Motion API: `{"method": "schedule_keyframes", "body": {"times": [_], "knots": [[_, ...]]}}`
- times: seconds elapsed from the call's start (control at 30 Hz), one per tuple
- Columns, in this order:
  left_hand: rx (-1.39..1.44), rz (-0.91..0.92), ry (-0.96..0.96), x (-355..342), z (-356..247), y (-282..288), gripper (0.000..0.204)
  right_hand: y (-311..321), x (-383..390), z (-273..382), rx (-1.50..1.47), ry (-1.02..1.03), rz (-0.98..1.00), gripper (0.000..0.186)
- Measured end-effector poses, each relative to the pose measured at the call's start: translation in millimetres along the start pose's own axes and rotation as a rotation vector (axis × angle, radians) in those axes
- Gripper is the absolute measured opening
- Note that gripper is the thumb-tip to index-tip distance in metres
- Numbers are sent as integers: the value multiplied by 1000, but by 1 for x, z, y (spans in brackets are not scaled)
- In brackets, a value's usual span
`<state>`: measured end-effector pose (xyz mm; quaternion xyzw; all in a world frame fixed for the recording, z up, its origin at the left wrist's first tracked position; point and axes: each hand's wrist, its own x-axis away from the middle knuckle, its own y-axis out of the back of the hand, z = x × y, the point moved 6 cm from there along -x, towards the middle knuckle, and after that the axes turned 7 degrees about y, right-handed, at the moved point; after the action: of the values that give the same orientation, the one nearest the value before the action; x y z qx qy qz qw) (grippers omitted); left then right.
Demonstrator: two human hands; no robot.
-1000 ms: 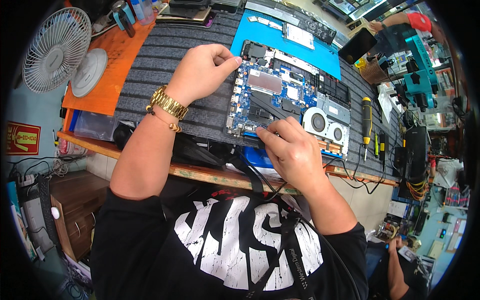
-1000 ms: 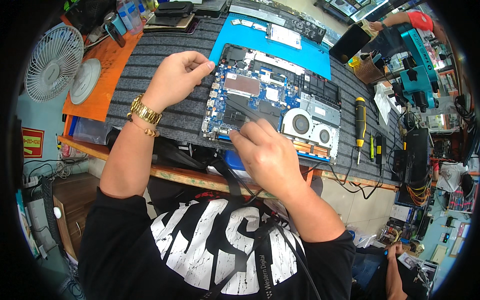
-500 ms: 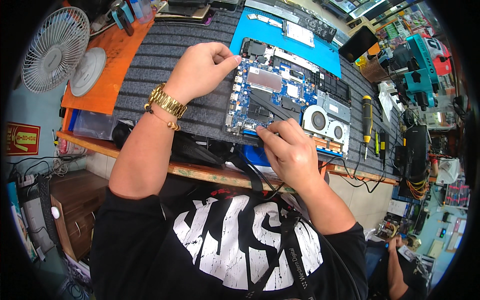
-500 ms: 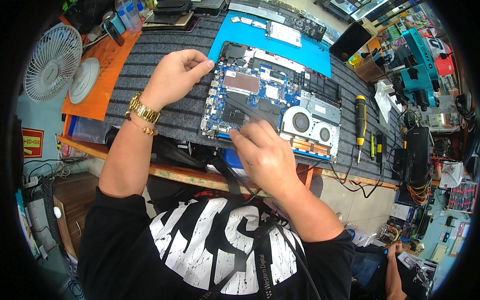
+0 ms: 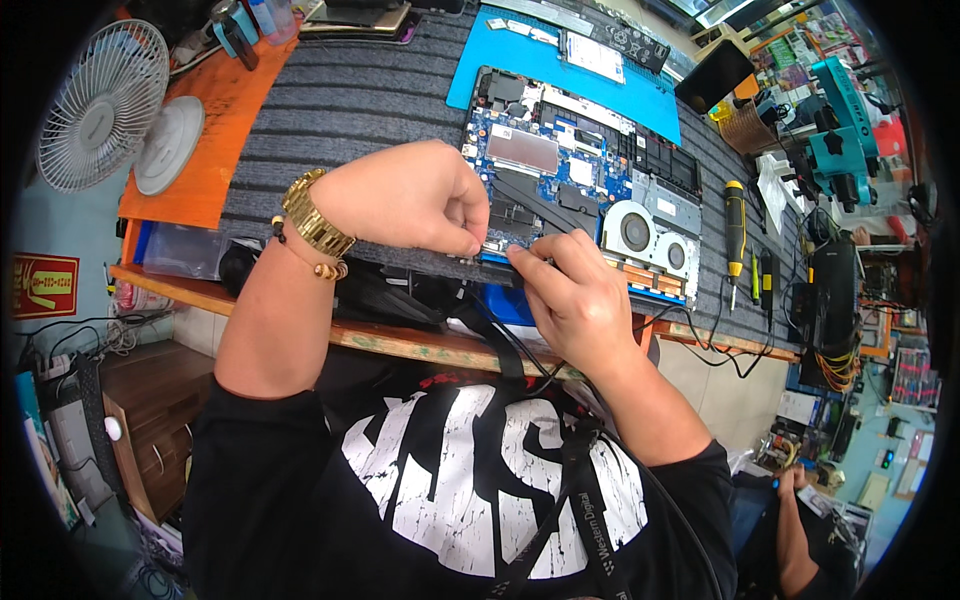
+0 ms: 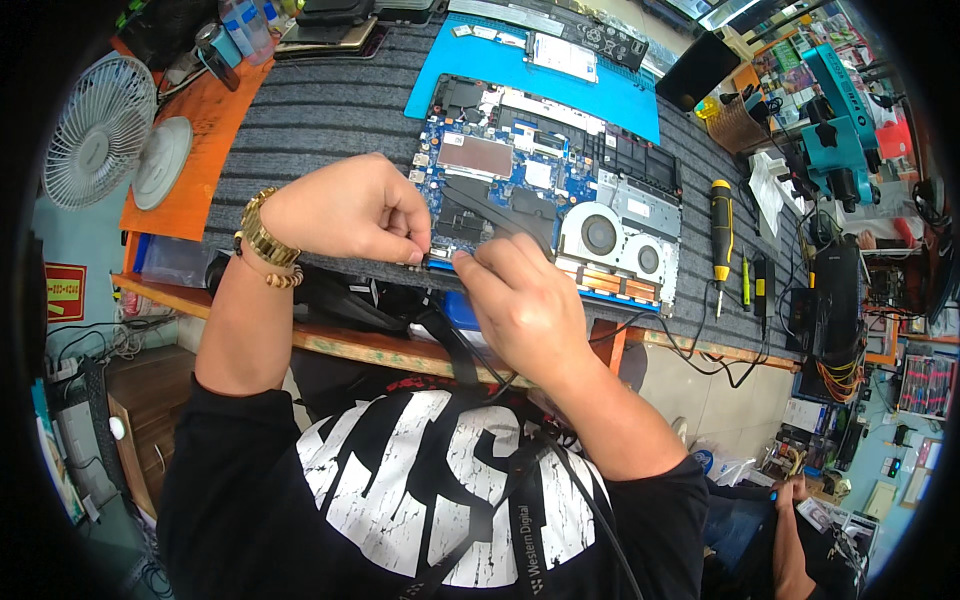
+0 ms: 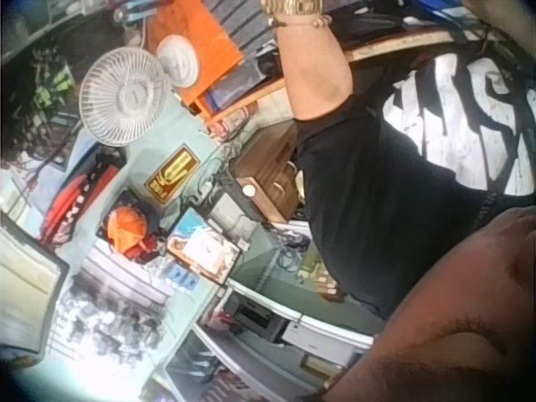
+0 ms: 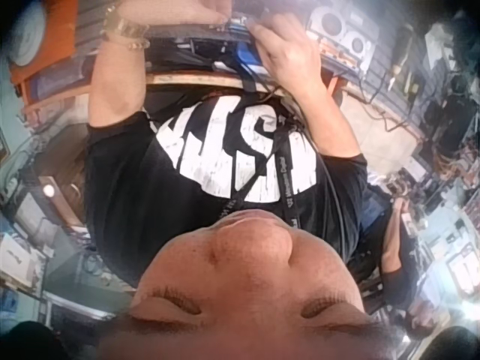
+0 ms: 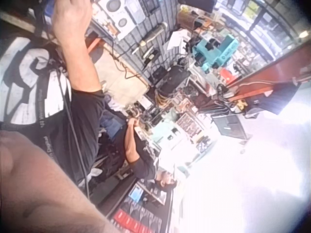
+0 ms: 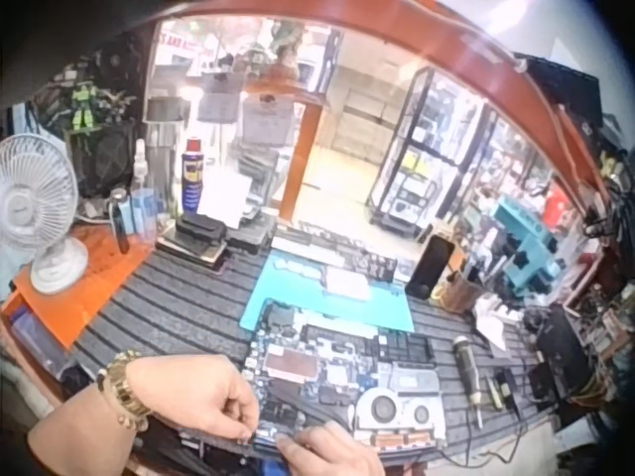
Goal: The person unscrews and removes components from an open laptop, handling wires and internal parts with a screwdriver and by hand.
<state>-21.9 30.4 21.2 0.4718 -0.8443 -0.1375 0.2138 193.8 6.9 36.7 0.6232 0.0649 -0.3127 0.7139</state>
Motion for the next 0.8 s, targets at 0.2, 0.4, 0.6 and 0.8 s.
{"method": "schedule_keyframes", "body": {"times": [0.2,0.4,0.6,0.8], "knots": [[-111,-41,-52,-10,2,-7,14,0,1,-2,-7,0,-6,25],[-105,-69,-70,-12,5,-8,15,-1,1,-2,-15,2,-29,24],[-106,-82,-100,-15,5,-10,14,-2,4,-4,-16,2,-45,24],[-108,-78,-69,-13,5,-10,13,-4,3,-2,-4,16,-52,24]]}}
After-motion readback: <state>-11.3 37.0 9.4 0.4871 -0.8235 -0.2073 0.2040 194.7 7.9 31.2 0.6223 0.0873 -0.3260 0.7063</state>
